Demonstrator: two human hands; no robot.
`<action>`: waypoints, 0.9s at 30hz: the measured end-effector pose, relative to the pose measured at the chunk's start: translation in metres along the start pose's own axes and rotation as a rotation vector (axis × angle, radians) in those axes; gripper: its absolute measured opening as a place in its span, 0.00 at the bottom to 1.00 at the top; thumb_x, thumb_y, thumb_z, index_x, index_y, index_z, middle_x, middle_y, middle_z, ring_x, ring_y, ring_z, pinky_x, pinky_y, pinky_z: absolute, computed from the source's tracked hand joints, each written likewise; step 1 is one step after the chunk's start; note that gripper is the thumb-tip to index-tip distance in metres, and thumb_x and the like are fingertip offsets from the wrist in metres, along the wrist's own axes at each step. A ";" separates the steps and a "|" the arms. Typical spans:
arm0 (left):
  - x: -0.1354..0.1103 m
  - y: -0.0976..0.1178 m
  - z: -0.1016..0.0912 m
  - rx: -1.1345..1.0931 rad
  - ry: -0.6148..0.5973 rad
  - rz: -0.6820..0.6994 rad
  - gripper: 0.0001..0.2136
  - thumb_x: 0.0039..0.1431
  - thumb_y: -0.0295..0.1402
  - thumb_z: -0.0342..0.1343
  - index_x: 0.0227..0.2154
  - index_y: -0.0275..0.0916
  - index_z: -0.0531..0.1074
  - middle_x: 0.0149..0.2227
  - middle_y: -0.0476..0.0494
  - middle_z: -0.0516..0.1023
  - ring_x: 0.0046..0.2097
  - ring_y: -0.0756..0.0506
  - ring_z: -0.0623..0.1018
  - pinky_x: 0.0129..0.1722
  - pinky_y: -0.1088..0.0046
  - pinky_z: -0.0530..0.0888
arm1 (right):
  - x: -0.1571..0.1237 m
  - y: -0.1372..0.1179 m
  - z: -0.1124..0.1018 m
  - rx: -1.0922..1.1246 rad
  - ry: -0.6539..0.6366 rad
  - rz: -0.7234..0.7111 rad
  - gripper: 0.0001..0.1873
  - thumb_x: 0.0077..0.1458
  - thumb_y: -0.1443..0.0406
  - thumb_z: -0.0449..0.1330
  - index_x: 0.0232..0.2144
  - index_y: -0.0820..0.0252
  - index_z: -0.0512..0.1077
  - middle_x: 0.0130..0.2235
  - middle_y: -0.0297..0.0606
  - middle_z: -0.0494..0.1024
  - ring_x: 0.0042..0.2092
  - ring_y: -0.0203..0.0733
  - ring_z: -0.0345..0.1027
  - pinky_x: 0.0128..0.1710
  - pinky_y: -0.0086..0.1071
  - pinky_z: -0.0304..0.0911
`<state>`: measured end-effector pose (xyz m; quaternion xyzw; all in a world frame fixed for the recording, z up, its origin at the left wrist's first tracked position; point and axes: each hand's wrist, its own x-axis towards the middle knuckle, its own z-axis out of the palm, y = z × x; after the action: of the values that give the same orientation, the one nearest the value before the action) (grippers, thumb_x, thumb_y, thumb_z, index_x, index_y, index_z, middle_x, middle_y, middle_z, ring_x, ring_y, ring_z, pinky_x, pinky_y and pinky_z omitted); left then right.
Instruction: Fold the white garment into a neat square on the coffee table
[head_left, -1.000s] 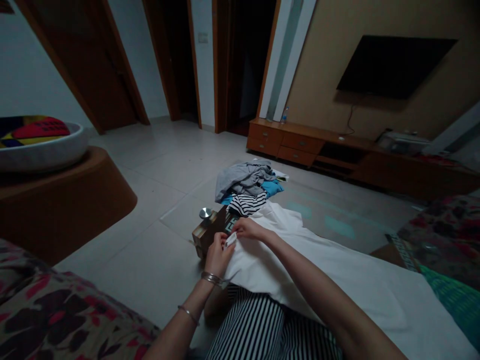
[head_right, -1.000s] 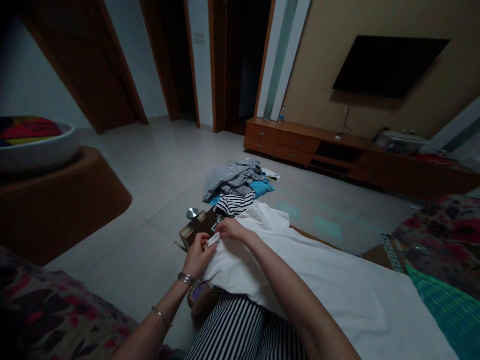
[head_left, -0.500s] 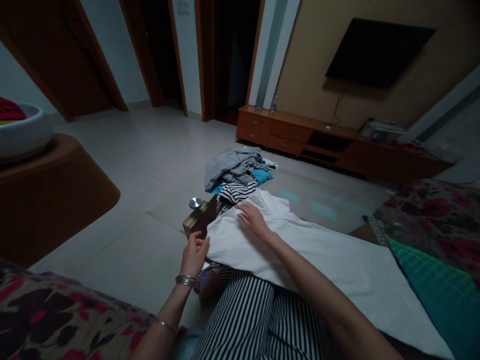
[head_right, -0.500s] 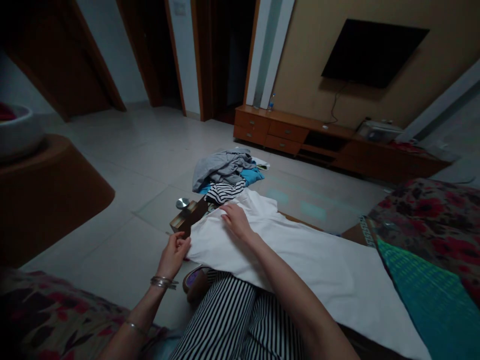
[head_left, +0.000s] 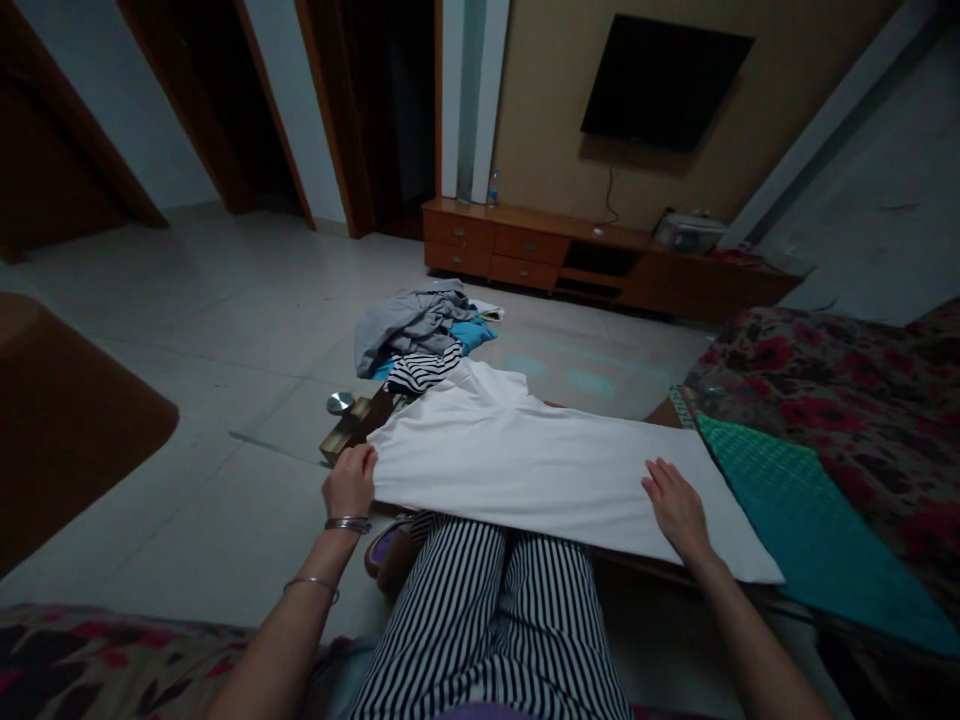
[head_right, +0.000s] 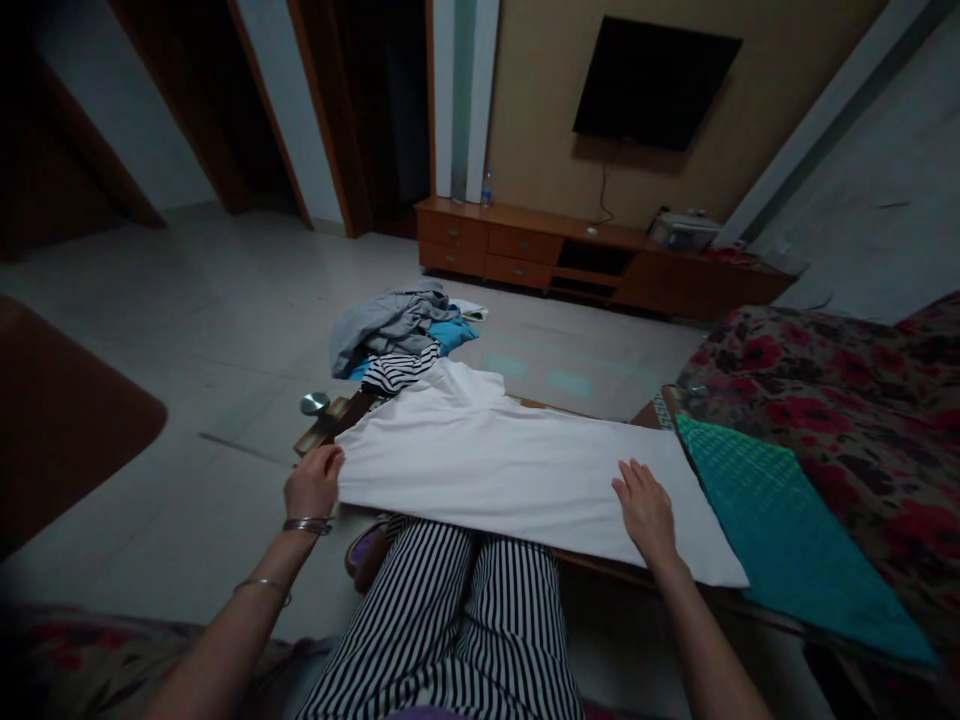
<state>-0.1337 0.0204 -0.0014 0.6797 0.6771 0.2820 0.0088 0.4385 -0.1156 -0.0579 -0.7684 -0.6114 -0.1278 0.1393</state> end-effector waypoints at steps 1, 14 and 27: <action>0.001 -0.002 0.000 0.029 0.004 0.018 0.13 0.63 0.36 0.43 0.39 0.38 0.72 0.40 0.40 0.75 0.41 0.44 0.74 0.37 0.72 0.68 | -0.003 0.007 0.003 -0.005 -0.010 -0.002 0.28 0.63 0.54 0.41 0.57 0.64 0.65 0.61 0.49 0.63 0.63 0.51 0.52 0.58 0.47 0.53; -0.002 0.074 -0.010 0.208 -0.005 0.403 0.18 0.64 0.36 0.44 0.53 0.41 0.69 0.62 0.37 0.61 0.63 0.37 0.57 0.58 0.50 0.53 | -0.015 0.022 -0.012 0.016 0.029 0.081 0.29 0.64 0.56 0.39 0.58 0.65 0.62 0.62 0.49 0.61 0.64 0.49 0.50 0.59 0.45 0.53; 0.018 0.054 0.013 0.084 -0.245 0.370 0.19 0.63 0.37 0.43 0.53 0.40 0.68 0.61 0.36 0.64 0.63 0.38 0.60 0.60 0.49 0.56 | 0.017 -0.005 -0.032 -0.060 0.018 0.246 0.21 0.57 0.64 0.47 0.47 0.67 0.72 0.54 0.57 0.69 0.58 0.55 0.59 0.55 0.48 0.55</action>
<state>-0.0800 0.0377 0.0155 0.8212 0.5458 0.1659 0.0109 0.4365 -0.1110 -0.0216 -0.8401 -0.5073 -0.1351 0.1364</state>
